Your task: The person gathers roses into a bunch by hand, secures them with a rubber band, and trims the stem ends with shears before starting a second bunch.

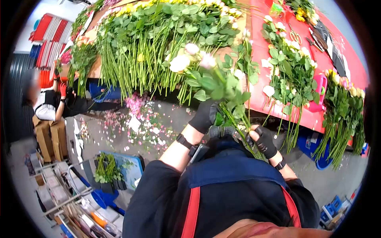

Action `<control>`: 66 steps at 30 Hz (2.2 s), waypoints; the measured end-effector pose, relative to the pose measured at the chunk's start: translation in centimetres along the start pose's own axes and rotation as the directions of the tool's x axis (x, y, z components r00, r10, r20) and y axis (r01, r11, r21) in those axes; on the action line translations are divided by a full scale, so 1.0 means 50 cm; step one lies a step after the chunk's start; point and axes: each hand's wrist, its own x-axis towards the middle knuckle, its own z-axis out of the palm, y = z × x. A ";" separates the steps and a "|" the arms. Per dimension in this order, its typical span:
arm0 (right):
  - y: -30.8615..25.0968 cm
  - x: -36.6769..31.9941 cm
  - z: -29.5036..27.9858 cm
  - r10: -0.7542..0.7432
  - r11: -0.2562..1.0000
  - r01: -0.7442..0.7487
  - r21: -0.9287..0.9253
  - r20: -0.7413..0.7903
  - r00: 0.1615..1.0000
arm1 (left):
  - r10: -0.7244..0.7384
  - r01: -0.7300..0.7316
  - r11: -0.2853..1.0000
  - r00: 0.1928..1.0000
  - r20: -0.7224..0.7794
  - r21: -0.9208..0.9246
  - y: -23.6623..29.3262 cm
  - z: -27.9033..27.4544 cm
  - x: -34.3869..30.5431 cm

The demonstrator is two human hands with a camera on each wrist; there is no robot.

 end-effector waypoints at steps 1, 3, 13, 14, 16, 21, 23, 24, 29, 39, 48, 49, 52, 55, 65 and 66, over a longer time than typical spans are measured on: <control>0.008 -0.002 0.009 0.046 0.999 -0.046 -0.001 0.021 0.999 | 0.161 -0.162 0.984 0.987 0.022 0.076 0.022 0.041 -0.006; 0.022 0.001 0.013 0.010 0.999 -0.010 -0.052 -0.005 1.000 | 0.081 -0.081 0.996 0.997 0.001 -0.044 0.024 0.046 -0.013; -0.079 0.060 0.059 -0.610 0.611 0.509 -0.606 0.048 0.791 | 0.296 -0.229 0.735 0.955 0.002 0.638 -0.029 0.004 -0.027; -0.079 0.061 0.067 -0.542 0.654 0.450 -0.608 0.037 0.839 | 0.370 -0.280 0.620 0.928 0.041 0.732 -0.024 0.020 -0.036; -0.088 0.064 0.084 -0.521 0.662 0.419 -0.622 0.020 0.853 | 0.308 -0.254 0.785 0.951 0.000 0.566 -0.033 0.021 -0.036; -0.051 0.074 0.078 -0.521 0.670 0.450 -0.591 0.058 0.852 | -0.098 0.136 0.911 0.988 0.116 -0.390 0.016 0.045 -0.059; -0.042 0.096 0.058 -0.518 0.660 0.528 -0.534 0.185 0.835 | -0.123 0.103 0.921 0.992 -0.032 -0.375 0.045 0.091 -0.058; -0.048 0.117 0.031 -0.270 0.844 0.368 -0.389 0.285 0.920 | -0.126 0.062 0.939 0.977 -0.171 -0.337 0.031 0.085 -0.050; 0.017 0.252 -0.087 -0.355 0.474 -0.013 -0.880 -0.204 0.912 | -0.058 0.005 0.975 0.971 -0.232 -0.221 -0.017 0.039 -0.027; 0.000 0.161 -0.053 -0.419 0.726 0.288 -0.625 -0.068 0.906 | 0.131 -0.014 0.945 0.932 -0.337 0.328 0.034 0.107 -0.051; -0.051 0.138 0.035 -0.487 0.679 0.640 -0.360 0.432 0.759 | 0.027 -0.008 0.999 0.912 -0.409 0.050 0.041 0.093 -0.076; -0.056 0.153 0.031 -0.447 0.707 0.630 -0.321 0.487 0.750 | 0.078 -0.032 0.992 0.913 -0.401 0.119 0.015 0.052 -0.083; -0.021 0.241 0.029 -0.015 0.946 0.089 -0.311 0.232 0.973 | 0.013 0.093 0.983 0.820 -0.572 0.156 0.031 0.064 -0.087; 0.075 0.329 0.027 0.233 0.949 -0.126 -0.289 0.378 0.896 | 0.003 -0.001 1.000 0.877 -0.481 0.005 0.002 0.010 -0.111; 0.074 0.295 0.150 -0.052 0.997 0.052 -0.048 0.009 0.999 | 0.100 -0.209 0.960 0.879 -0.466 -0.187 0.051 0.077 -0.188; 0.068 0.286 0.136 -0.392 0.833 0.382 -0.400 0.061 0.918 | 0.101 -0.208 0.960 0.883 -0.459 -0.189 0.054 0.075 -0.195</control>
